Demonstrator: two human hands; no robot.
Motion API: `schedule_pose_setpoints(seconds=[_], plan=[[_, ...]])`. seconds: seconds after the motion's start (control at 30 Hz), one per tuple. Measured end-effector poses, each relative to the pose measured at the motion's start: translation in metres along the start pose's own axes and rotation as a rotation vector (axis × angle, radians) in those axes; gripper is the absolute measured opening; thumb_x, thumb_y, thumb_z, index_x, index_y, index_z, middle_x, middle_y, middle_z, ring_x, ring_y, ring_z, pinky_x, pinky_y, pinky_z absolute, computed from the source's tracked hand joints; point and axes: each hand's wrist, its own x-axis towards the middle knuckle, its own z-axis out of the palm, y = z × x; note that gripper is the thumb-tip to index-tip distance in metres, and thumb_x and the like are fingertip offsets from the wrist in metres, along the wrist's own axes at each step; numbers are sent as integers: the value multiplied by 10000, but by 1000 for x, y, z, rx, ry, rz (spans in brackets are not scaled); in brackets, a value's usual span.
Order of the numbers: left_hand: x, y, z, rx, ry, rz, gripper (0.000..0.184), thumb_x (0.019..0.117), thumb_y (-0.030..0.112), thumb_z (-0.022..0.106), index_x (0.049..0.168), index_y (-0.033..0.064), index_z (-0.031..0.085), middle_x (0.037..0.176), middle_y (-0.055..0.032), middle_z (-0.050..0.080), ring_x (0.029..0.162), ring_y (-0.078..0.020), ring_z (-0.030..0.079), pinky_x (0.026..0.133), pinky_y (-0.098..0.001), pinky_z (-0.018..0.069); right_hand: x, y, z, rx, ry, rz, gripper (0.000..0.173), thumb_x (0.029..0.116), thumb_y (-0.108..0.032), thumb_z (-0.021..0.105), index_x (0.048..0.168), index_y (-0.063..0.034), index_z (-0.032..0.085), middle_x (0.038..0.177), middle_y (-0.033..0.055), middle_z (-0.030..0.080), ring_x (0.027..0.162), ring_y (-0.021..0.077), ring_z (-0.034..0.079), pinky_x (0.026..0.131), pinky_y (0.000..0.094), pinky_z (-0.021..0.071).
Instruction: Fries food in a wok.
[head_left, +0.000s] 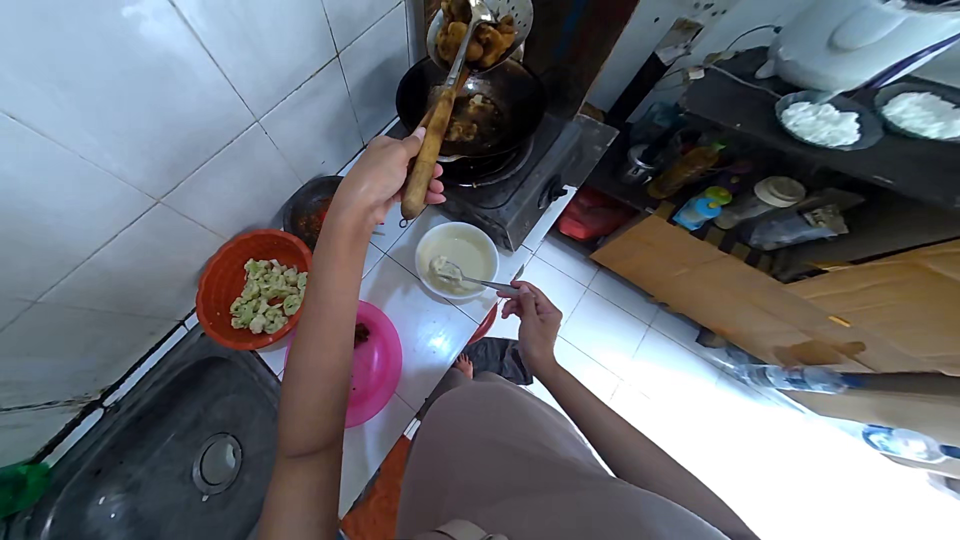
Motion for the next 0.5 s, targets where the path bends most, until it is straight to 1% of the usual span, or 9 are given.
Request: schedule_pose_setpoints(seconds=[0.13,0.3,0.37,0.43,0.5], plan=[[2,-1,-2,-14,7,5,363,1134,303,308,1020,47,537,700,1,597,547,-65,623,563,-212,577,14,-16,-4,-34,-20,-46,269,1068,-29,381,1101,66,631,795,-44,747,588,-26,629,592,160,541],[3,0,-5,-19,2,-1,368,1134,305,299,1022,47,537,708,-2,592,551,-66,620,565,-214,574,32,-36,-12,-68,-38,-47,264,1061,-17,387,1067,41,644,766,-54,748,568,-26,631,565,159,534],[5,0,-6,-18,1,7,375,1134,306,297,1018,43,538,707,-3,593,552,-67,620,567,-216,576,41,-48,-16,-79,-63,-64,268,1062,-23,381,1071,32,643,771,-63,747,570,-26,631,565,160,536],[8,0,-7,-14,-1,9,376,1136,304,293,1050,34,541,721,-7,594,560,-67,619,577,-219,576,53,-62,-21,-87,-88,-87,271,1068,-42,372,1081,29,633,771,-74,743,571,-24,634,570,165,543],[10,0,-8,-11,2,8,379,1136,302,291,1065,29,544,730,-10,600,564,-69,621,581,-221,576,68,-80,-23,-91,-94,-111,282,1068,-45,361,1065,17,637,761,-73,745,563,-18,634,572,170,543]])
